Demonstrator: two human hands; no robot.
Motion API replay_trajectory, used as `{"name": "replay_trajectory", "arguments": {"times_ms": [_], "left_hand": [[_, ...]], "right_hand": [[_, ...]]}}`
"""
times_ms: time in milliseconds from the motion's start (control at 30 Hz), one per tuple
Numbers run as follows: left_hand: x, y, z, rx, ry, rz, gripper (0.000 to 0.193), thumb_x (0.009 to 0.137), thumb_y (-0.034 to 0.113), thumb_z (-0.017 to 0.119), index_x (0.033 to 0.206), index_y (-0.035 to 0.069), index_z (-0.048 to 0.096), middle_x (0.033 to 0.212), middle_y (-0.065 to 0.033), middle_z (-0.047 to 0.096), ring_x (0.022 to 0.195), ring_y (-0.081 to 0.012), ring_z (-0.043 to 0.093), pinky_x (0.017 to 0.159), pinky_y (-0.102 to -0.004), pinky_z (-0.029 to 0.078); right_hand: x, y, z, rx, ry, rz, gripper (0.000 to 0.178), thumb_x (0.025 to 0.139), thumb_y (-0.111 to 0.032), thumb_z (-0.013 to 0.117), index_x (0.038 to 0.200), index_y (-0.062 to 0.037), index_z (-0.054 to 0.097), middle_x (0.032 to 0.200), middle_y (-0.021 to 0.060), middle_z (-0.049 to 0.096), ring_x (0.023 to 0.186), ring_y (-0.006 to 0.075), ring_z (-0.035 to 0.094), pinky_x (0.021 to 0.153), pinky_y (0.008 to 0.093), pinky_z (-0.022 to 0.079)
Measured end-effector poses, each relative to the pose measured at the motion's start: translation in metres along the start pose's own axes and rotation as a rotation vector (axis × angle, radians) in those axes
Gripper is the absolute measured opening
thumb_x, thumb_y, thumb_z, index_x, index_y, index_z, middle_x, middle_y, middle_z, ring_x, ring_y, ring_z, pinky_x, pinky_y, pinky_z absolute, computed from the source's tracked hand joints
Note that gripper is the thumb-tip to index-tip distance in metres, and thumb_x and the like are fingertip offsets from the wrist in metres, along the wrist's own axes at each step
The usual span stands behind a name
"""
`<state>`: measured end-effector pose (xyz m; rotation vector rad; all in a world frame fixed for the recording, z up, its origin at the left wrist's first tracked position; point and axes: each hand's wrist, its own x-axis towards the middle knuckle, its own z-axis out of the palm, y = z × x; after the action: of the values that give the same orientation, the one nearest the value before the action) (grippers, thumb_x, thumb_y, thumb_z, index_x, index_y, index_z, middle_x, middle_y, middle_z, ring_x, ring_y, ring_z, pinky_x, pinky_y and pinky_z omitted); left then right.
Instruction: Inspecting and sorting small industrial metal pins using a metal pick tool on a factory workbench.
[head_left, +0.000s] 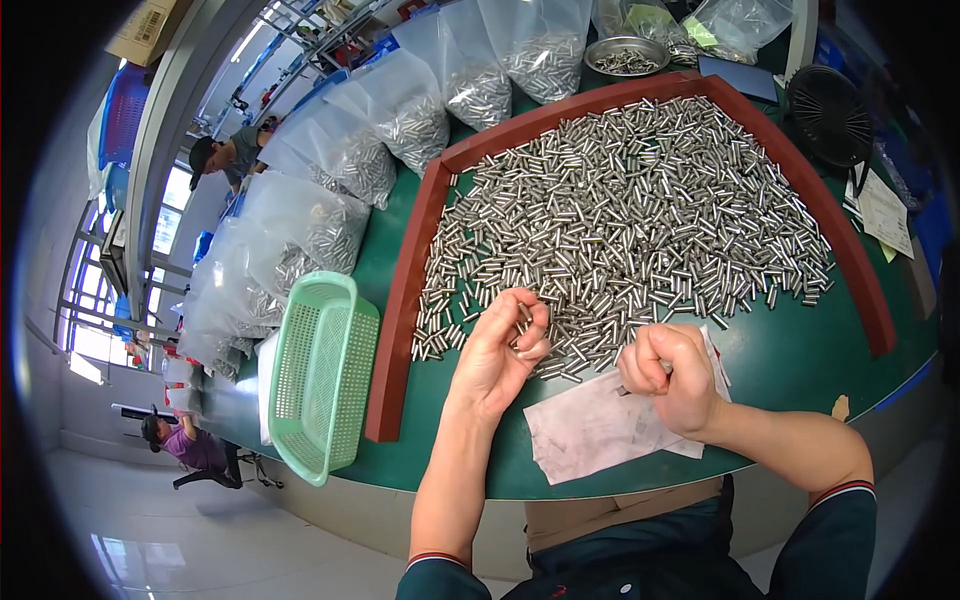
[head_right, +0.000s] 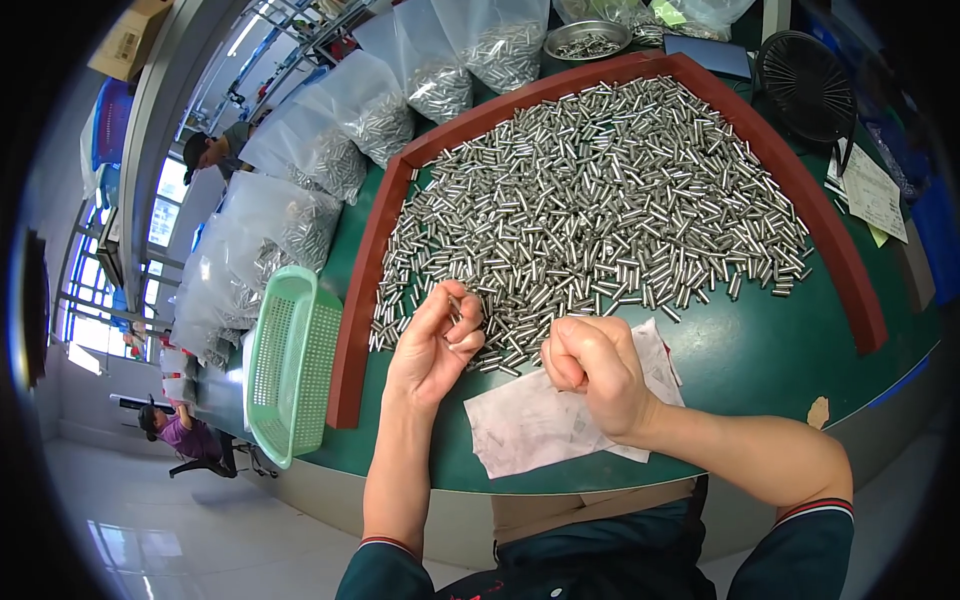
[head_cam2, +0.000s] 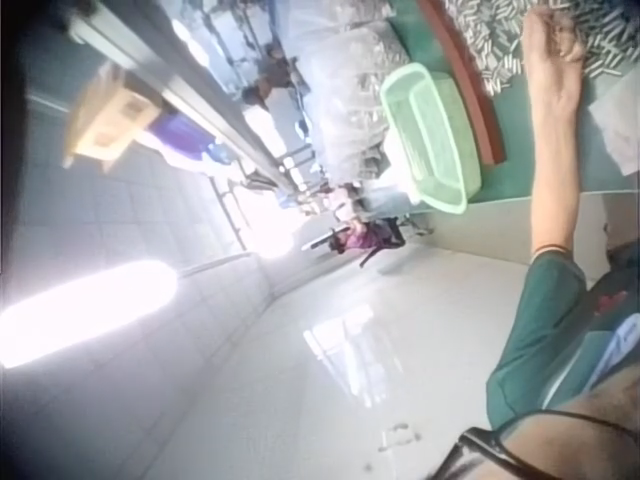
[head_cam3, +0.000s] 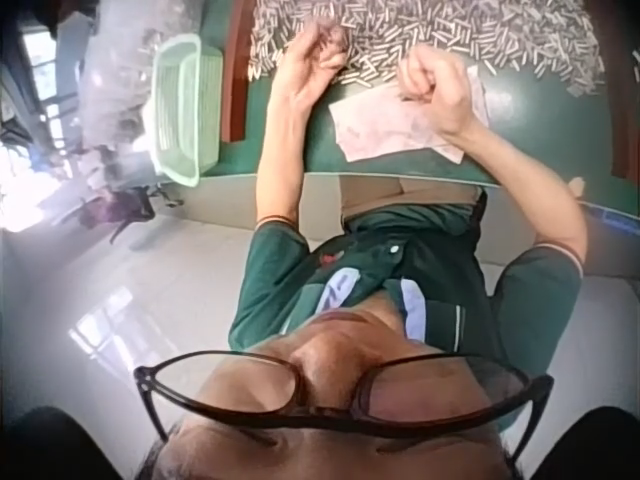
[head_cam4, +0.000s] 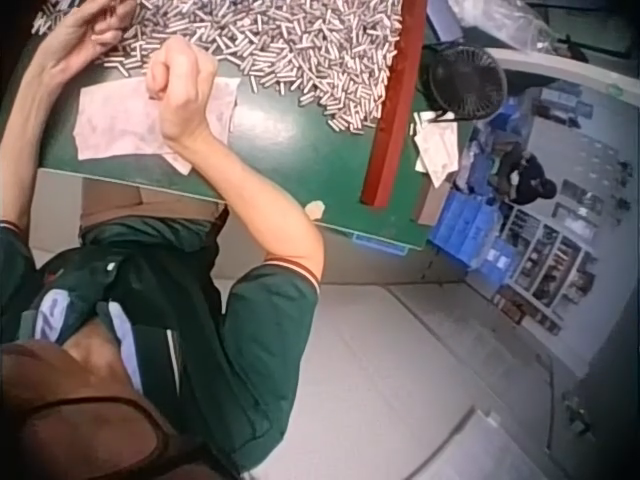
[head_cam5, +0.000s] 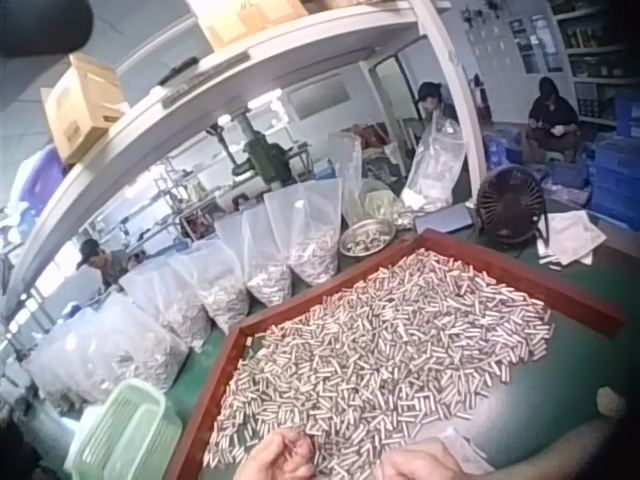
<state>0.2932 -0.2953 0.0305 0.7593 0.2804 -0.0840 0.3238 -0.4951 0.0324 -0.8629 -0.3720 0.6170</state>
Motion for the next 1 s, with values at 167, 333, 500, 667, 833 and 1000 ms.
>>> {"name": "replay_trajectory", "arguments": {"times_ms": [167, 333, 500, 667, 833, 1000], "left_hand": [[-0.005, 0.003, 0.006, 0.507, 0.075, 0.191, 0.017, 0.087, 0.018, 0.05, 0.078, 0.004, 0.053, 0.059, 0.0034, 0.039, 0.05, -0.0043, 0.03, 0.047, -0.0171, 0.027], [-0.006, -0.007, 0.018, 1.49, 0.293, 0.415, 0.011, 0.069, 0.008, 0.066, 0.075, 0.0, 0.06, 0.046, 0.0023, 0.037, 0.042, -0.0051, 0.033, 0.04, -0.0224, 0.028], [-0.007, -0.014, 0.024, 1.634, 0.296, 0.457, 0.012, 0.07, 0.006, 0.066, 0.074, -0.001, 0.058, 0.048, 0.0036, 0.036, 0.045, -0.0036, 0.031, 0.041, -0.021, 0.028], [-0.005, 0.0, 0.015, 0.675, 0.183, 0.185, 0.007, 0.082, 0.009, 0.054, 0.08, 0.003, 0.051, 0.066, -0.0002, 0.05, 0.05, -0.0015, 0.034, 0.043, -0.0159, 0.026], [-0.003, 0.006, -0.001, 0.079, 0.058, -0.035, 0.01, 0.084, 0.005, 0.049, 0.093, 0.002, 0.053, 0.079, -0.0073, 0.054, 0.05, -0.0029, 0.032, 0.045, -0.0148, 0.026], [-0.001, 0.005, -0.005, 0.061, 0.008, -0.042, 0.016, 0.086, 0.009, 0.049, 0.099, 0.0, 0.051, 0.08, -0.0067, 0.051, 0.052, -0.0033, 0.032, 0.045, -0.0147, 0.028]], "right_hand": [[0.0, 0.0, 0.001, 0.005, 0.002, 0.001, 0.034, 0.084, -0.016, 0.032, 0.051, -0.0067, 0.029, 0.046, 0.0012, 0.031, 0.045, 0.0086, 0.025, 0.044, 0.0236, 0.022], [0.001, 0.0, 0.002, 0.016, 0.011, 0.011, 0.034, 0.083, -0.016, 0.032, 0.05, -0.0067, 0.029, 0.046, 0.0011, 0.032, 0.045, 0.0085, 0.025, 0.045, 0.0235, 0.022], [0.001, -0.001, 0.004, -0.03, 0.041, 0.001, 0.037, 0.083, -0.02, 0.034, 0.048, -0.0086, 0.03, 0.042, 0.0005, 0.028, 0.041, 0.0102, 0.022, 0.043, 0.0254, 0.021], [0.001, 0.0, 0.001, -0.01, 0.027, -0.006, 0.036, 0.083, -0.018, 0.033, 0.049, -0.0077, 0.029, 0.044, 0.0007, 0.029, 0.043, 0.0092, 0.023, 0.043, 0.0245, 0.021], [0.001, 0.0, 0.0, 0.019, -0.003, 0.0, 0.034, 0.084, -0.016, 0.032, 0.051, -0.0067, 0.029, 0.045, 0.0008, 0.031, 0.045, 0.0083, 0.024, 0.044, 0.0235, 0.021], [0.0, -0.001, 0.003, -0.036, 0.037, 0.007, 0.037, 0.083, -0.02, 0.033, 0.048, -0.0087, 0.03, 0.042, 0.0001, 0.027, 0.041, 0.0104, 0.022, 0.043, 0.0258, 0.021]]}}
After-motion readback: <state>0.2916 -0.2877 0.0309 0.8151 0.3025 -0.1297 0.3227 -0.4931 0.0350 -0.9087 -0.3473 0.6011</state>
